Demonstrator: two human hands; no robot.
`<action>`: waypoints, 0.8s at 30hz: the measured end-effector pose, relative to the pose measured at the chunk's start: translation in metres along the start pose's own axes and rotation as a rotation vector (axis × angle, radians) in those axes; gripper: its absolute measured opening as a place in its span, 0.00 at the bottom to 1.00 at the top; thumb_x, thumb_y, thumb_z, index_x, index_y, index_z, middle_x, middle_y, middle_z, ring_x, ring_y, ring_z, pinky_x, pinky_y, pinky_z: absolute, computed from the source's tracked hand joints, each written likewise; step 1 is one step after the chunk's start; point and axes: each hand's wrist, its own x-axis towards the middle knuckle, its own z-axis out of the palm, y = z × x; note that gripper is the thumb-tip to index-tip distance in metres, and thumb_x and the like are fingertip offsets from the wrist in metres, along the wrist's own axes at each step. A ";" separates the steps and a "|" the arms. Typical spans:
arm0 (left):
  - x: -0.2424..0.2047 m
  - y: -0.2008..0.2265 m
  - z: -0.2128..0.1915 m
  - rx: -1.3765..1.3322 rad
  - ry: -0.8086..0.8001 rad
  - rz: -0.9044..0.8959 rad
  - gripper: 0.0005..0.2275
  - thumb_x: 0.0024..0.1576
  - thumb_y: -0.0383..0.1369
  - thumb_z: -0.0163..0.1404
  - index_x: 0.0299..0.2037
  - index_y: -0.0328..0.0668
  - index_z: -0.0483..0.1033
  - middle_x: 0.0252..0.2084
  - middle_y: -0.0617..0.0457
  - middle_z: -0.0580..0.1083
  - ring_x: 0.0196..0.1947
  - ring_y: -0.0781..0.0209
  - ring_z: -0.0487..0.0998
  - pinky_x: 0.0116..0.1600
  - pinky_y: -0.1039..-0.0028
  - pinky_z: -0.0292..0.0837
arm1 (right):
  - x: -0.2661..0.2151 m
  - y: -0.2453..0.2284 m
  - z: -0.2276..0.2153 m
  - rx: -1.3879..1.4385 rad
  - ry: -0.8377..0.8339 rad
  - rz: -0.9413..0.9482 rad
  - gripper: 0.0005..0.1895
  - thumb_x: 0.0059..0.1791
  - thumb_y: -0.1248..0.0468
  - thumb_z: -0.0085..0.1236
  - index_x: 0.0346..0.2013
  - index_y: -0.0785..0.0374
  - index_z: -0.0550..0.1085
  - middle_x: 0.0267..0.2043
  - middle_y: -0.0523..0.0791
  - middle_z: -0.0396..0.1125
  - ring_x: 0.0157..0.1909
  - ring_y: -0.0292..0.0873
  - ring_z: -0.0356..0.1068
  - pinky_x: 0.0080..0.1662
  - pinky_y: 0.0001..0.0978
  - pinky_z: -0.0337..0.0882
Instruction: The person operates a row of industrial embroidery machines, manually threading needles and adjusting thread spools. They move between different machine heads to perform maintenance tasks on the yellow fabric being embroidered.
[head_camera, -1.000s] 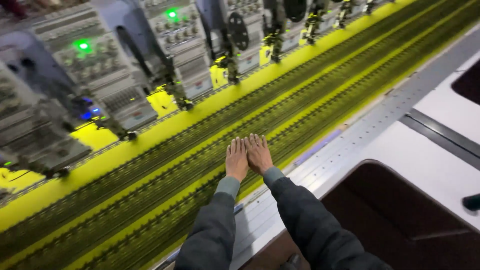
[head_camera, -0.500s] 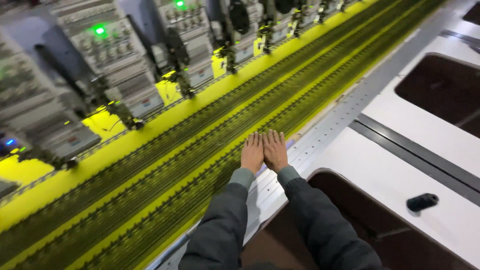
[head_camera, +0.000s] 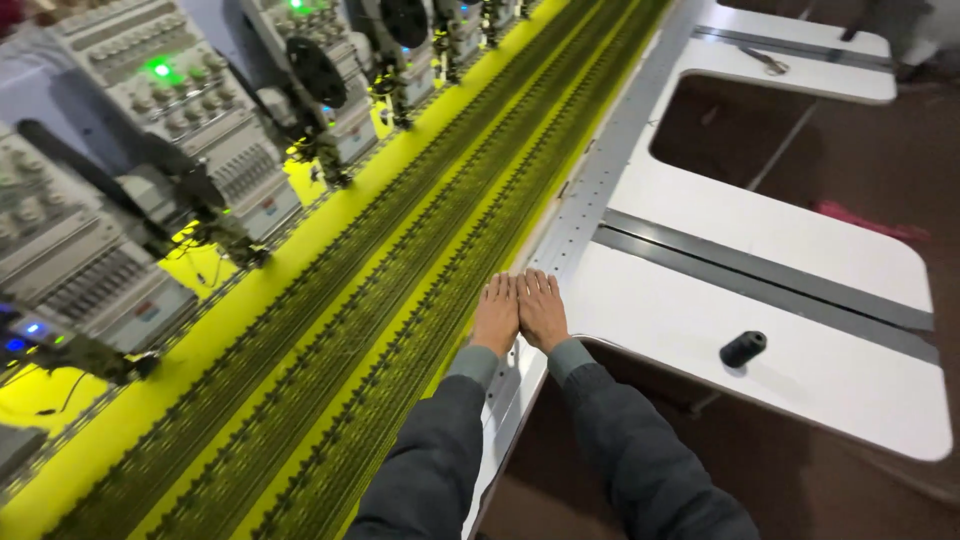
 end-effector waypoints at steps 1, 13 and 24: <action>0.006 0.002 0.008 -0.006 -0.001 0.016 0.26 0.65 0.34 0.35 0.74 0.35 0.57 0.76 0.39 0.58 0.77 0.42 0.53 0.75 0.55 0.53 | -0.001 0.007 0.004 -0.006 -0.003 0.016 0.39 0.45 0.56 0.58 0.69 0.66 0.61 0.70 0.57 0.57 0.73 0.61 0.53 0.71 0.57 0.50; 0.053 0.076 0.015 -0.060 0.047 0.221 0.26 0.63 0.32 0.35 0.74 0.32 0.57 0.75 0.35 0.60 0.75 0.39 0.56 0.72 0.52 0.57 | -0.031 0.087 -0.016 -0.047 0.007 0.136 0.40 0.45 0.58 0.58 0.69 0.71 0.61 0.69 0.60 0.58 0.72 0.62 0.55 0.71 0.56 0.51; 0.102 0.258 -0.033 0.046 0.011 0.328 0.25 0.66 0.31 0.34 0.74 0.31 0.55 0.76 0.35 0.56 0.77 0.39 0.52 0.76 0.52 0.47 | -0.110 0.256 -0.057 -0.185 -0.068 0.211 0.45 0.42 0.53 0.64 0.70 0.68 0.60 0.72 0.57 0.56 0.75 0.61 0.51 0.73 0.61 0.46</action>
